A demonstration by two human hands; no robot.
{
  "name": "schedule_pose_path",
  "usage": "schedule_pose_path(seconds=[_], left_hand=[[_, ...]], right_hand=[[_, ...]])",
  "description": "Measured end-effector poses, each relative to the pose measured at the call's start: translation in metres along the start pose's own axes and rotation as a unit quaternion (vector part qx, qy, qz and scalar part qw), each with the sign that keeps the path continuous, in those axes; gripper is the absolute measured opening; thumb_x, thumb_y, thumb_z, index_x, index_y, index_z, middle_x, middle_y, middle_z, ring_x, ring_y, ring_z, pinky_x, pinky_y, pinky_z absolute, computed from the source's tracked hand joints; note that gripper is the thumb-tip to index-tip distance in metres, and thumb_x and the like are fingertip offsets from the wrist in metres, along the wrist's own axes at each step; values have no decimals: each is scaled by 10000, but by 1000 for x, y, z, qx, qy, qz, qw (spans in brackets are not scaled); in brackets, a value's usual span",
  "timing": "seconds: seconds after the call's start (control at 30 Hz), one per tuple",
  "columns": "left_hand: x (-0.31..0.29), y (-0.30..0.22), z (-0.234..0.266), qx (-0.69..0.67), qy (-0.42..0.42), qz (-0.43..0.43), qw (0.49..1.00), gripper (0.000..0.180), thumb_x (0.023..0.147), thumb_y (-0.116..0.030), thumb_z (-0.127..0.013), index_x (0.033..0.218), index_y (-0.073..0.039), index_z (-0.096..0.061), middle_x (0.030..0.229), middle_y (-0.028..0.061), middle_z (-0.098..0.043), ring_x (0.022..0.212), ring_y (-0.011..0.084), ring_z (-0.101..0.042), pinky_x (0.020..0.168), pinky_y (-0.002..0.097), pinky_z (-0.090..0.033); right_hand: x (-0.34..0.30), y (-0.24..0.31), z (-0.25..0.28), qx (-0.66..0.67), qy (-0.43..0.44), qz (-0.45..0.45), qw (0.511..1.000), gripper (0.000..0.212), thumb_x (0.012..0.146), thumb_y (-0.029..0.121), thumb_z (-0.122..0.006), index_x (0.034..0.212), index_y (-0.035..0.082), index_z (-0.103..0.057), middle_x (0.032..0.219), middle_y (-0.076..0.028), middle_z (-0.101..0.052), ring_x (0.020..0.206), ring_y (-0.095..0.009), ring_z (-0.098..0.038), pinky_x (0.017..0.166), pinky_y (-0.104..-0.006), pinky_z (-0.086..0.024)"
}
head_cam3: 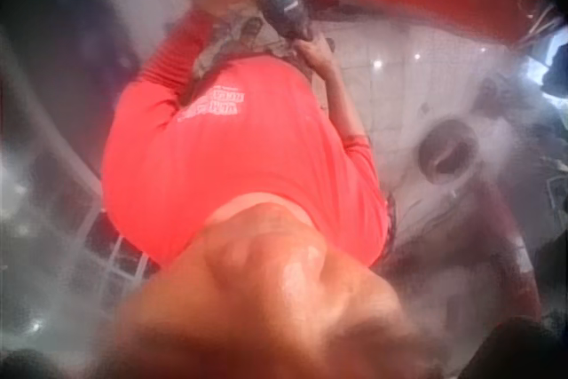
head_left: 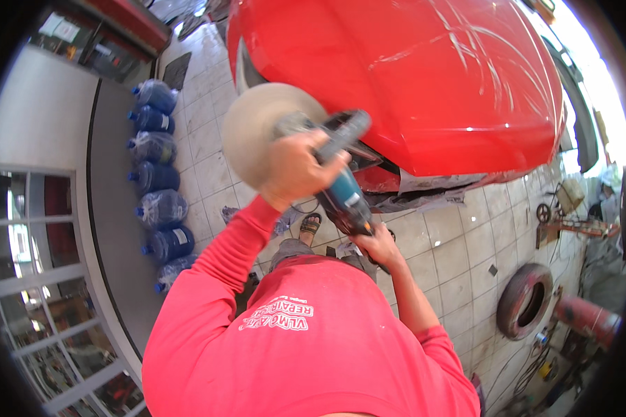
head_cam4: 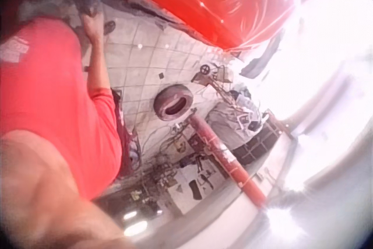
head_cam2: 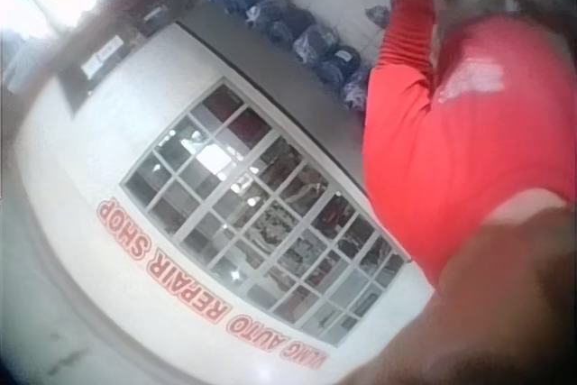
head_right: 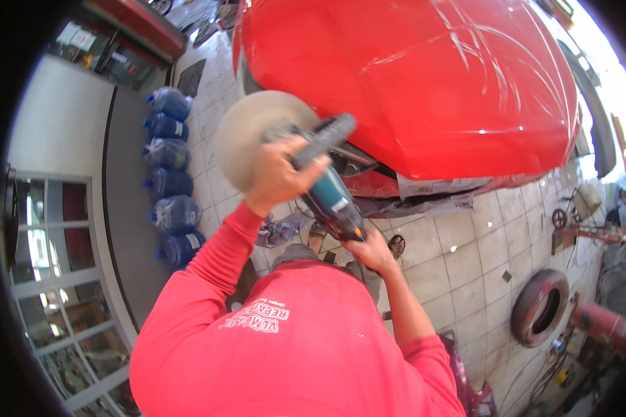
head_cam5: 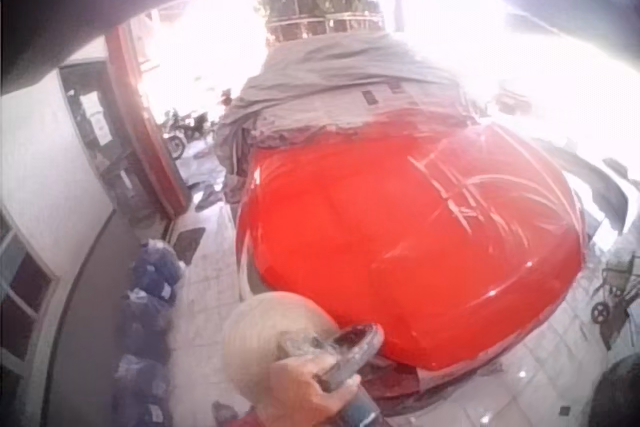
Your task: The person uses a rotary polisher with a buffing pad to polish the hood and front fender of a red car. The person moves the polisher in circular motions across the surface, occasionally adjusting position and pressure.
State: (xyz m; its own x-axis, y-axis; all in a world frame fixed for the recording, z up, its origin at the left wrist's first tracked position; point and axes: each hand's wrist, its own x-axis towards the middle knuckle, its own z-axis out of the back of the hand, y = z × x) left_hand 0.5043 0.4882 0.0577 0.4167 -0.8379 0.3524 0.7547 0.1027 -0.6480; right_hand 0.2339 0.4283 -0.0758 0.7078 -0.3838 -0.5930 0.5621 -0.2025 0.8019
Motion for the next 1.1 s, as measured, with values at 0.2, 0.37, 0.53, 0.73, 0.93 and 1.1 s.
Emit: schedule_pose_path(seconds=[0.2, 0.37, 0.53, 0.73, 0.93, 1.1], left_hand=[[13, 22, 18, -48, -31, 2, 998, 254, 866, -249, -859, 809, -51, -710, 721, 135, -668, 624, 309, -658, 625, 405, -537], [-27, -16, -40, -31, -13, -98, 995, 280, 782, -264, -869, 748, -87, -654, 692, 113, -608, 620, 316, -632, 608, 435, -530], [-74, -74, -117, -92, 46, -133, 986, 315, 707, -275, -895, 763, -91, -645, 665, 84, -582, 600, 300, -610, 580, 425, -516], [-88, -77, -131, -140, 63, -146, 977, 318, 693, -282, -889, 782, -100, -645, 668, 65, -576, 597, 288, -602, 578, 413, -513], [-41, -44, -68, -17, 14, -124, 992, 291, 741, -320, -860, 802, -101, -679, 688, 96, -618, 641, 309, -658, 611, 420, -548], [-4, 18, -4, 7, -38, -83, 996, 299, 798, -300, -855, 817, -57, -682, 737, 144, -657, 649, 345, -669, 623, 430, -549]], right_hand=[[32, 30, -13, -26, -9, 29, 999, 529, 810, 385, -806, 1108, -49, -758, 820, -190, -739, 765, -289, -714, 774, -448, -564], [-7, -52, 21, -77, -61, 10, 995, 530, 749, 339, -806, 1109, -47, -761, 922, -229, -783, 862, -373, -758, 843, -462, -577], [-87, -167, 40, 68, -71, -46, 994, 397, 713, 221, -829, 1029, -17, -800, 912, -103, -799, 842, -181, -738, 806, -387, -581], [-109, -191, 32, 91, -103, -45, 990, 252, 728, 133, -805, 936, -8, -795, 837, -74, -794, 735, -174, -726, 721, -386, -590], [-34, -104, 26, -31, -53, -28, 998, 358, 735, 224, -836, 1012, 1, -794, 840, -90, -779, 742, -166, -700, 718, -383, -565], [33, -6, 9, -92, -27, 60, 994, 496, 791, 337, -813, 1098, -46, -746, 913, -252, -761, 853, -372, -749, 822, -453, -570]])
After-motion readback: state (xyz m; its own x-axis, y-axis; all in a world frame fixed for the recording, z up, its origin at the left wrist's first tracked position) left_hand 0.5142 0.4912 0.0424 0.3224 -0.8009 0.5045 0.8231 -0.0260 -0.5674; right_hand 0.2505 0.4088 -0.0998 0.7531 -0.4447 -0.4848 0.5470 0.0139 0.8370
